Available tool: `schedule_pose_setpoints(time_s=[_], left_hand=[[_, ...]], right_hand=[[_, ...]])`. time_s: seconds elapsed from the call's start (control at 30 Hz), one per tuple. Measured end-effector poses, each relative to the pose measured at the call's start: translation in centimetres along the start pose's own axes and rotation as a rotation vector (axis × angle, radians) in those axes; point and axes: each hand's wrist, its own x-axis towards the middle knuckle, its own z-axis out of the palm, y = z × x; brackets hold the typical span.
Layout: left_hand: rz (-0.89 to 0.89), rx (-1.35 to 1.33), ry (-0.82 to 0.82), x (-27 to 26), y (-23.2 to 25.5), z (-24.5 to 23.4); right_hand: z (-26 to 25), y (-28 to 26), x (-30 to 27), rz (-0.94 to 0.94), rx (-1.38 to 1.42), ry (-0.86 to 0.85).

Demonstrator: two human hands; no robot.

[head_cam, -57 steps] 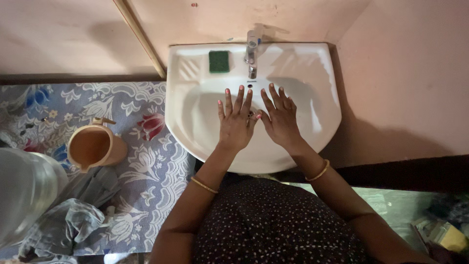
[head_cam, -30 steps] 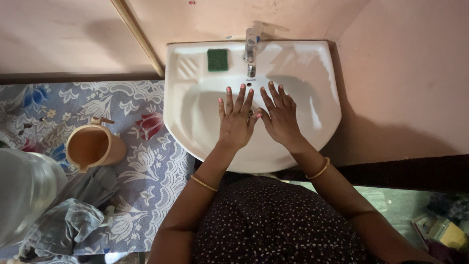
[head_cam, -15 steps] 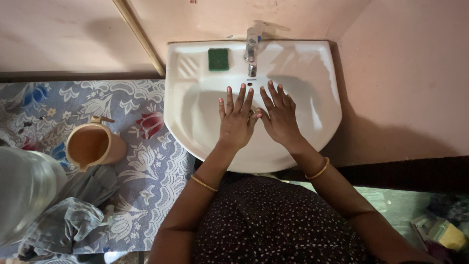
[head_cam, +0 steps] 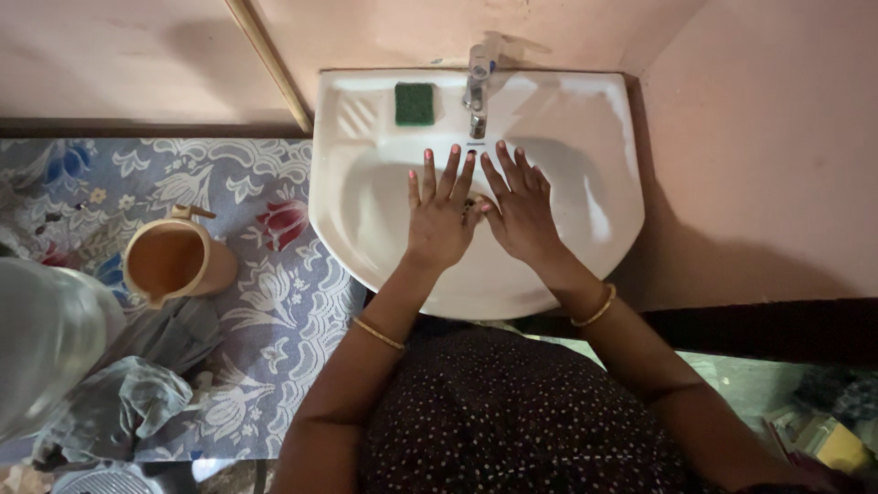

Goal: The person cleans a bathroom sink using a green sponge, scrubbing the basin, the faucet, and the drain, and then rinsing the sink with water from the tap.

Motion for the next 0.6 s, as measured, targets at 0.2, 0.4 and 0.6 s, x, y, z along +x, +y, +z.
schedule_pose_setpoints(time_s=[0.2,0.4,0.6], left_hand=[[0.007,0.046,0.031,0.7,-1.1,-0.5],[0.047,0.110,0.066,0.4,-2.8,-1.0],[0.065,0.180,0.057,-0.3,-5.8,-1.6]], right_hand=[[0.4,1.1,1.4,0.025,-0.029,0.002],[1.4,3.4,3.5,0.019,-0.024,0.060],[3.2,6.3,7.6,-0.017,0.066,0.138]])
